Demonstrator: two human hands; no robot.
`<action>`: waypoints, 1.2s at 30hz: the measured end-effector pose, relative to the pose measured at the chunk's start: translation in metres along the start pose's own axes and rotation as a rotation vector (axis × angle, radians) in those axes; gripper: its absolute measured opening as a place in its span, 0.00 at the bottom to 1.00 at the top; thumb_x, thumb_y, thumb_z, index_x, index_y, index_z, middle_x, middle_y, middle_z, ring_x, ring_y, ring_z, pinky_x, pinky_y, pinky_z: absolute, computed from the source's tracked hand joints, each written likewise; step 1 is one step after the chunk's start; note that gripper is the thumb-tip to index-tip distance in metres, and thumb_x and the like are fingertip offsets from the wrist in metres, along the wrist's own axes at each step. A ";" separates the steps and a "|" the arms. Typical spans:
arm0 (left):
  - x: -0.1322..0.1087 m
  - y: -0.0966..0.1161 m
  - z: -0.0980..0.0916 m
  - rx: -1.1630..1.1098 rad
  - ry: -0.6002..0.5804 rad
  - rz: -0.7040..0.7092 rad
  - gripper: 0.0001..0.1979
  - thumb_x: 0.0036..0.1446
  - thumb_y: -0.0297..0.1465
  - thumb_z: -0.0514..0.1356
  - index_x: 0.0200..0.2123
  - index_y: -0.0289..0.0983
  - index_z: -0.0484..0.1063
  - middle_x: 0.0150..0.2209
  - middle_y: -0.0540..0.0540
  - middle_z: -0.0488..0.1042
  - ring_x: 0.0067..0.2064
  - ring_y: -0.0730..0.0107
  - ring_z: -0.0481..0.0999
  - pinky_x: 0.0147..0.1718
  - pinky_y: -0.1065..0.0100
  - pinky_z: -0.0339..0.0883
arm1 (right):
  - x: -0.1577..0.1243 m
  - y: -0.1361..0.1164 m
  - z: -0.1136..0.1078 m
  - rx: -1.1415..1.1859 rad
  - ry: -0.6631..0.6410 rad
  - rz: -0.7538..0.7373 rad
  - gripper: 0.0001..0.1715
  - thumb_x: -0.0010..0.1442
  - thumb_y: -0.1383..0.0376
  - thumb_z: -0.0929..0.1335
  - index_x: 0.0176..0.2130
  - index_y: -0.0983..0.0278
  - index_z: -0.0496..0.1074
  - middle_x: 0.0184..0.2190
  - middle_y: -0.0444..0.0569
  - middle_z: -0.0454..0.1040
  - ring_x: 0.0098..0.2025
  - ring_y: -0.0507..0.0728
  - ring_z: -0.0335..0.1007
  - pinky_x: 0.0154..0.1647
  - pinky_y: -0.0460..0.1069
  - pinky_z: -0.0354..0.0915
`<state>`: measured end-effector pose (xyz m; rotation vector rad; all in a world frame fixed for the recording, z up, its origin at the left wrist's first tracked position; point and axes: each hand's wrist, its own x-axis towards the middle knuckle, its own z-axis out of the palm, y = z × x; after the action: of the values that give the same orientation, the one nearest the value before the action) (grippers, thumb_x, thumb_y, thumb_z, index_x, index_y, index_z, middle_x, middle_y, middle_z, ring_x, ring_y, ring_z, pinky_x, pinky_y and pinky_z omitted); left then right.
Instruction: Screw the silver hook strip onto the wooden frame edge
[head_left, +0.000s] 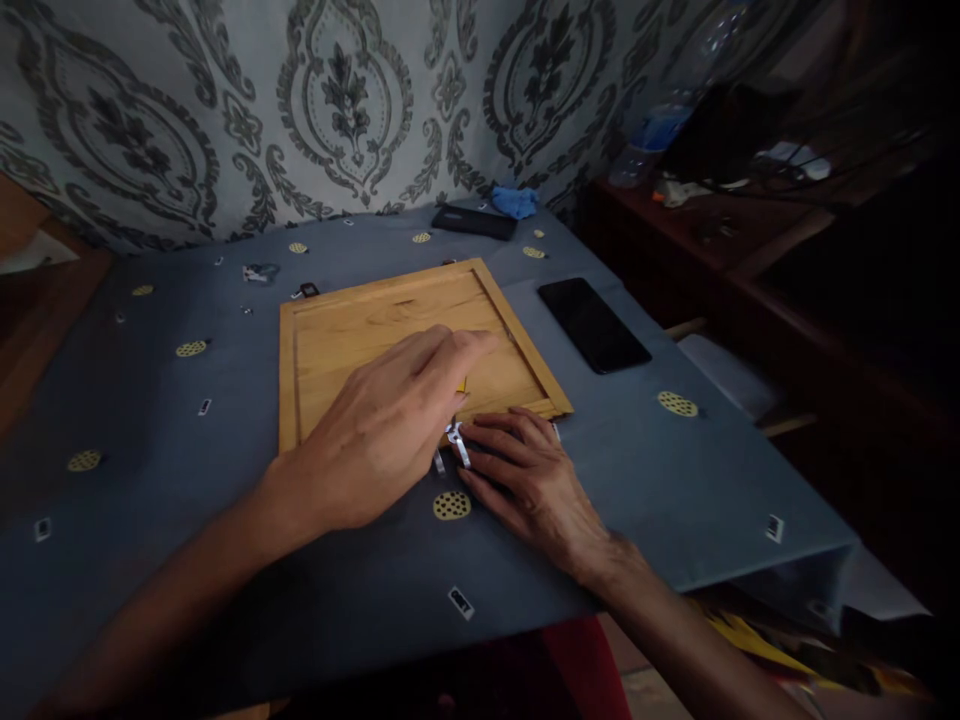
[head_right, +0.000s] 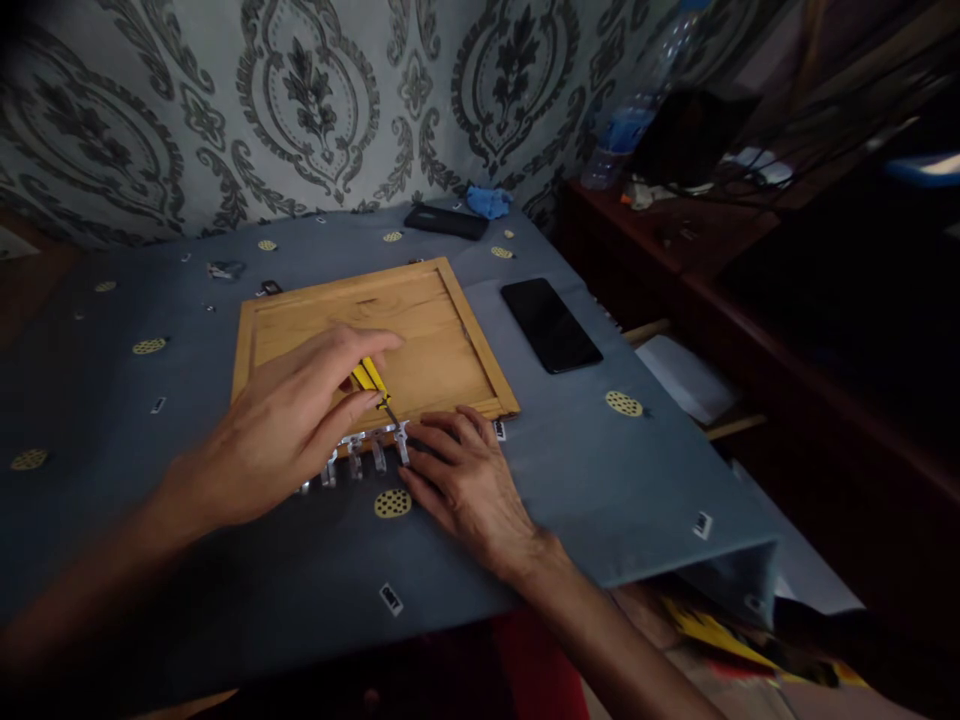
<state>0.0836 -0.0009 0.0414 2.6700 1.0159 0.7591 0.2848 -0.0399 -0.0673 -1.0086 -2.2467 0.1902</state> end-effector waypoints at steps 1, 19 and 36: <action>0.000 0.000 0.000 -0.005 -0.001 0.001 0.17 0.67 0.22 0.52 0.57 0.39 0.61 0.45 0.45 0.75 0.48 0.62 0.77 0.44 0.62 0.73 | 0.000 0.000 0.000 0.001 -0.003 0.002 0.13 0.68 0.65 0.68 0.49 0.53 0.79 0.48 0.46 0.81 0.52 0.62 0.74 0.57 0.65 0.64; 0.000 -0.001 0.000 0.014 0.021 -0.034 0.14 0.66 0.23 0.55 0.54 0.36 0.64 0.47 0.44 0.76 0.50 0.62 0.77 0.48 0.60 0.74 | -0.001 0.000 0.001 -0.004 0.004 0.005 0.09 0.67 0.65 0.69 0.45 0.57 0.80 0.48 0.47 0.81 0.52 0.62 0.73 0.58 0.64 0.64; 0.001 -0.001 0.004 -0.005 -0.008 0.002 0.13 0.67 0.28 0.56 0.54 0.36 0.65 0.46 0.43 0.74 0.48 0.59 0.76 0.45 0.59 0.74 | 0.000 -0.001 0.000 0.010 0.008 0.010 0.12 0.68 0.65 0.68 0.47 0.55 0.80 0.47 0.46 0.81 0.52 0.62 0.73 0.58 0.65 0.63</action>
<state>0.0851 0.0004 0.0380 2.6684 1.0086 0.7490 0.2844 -0.0404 -0.0664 -1.0134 -2.2319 0.2008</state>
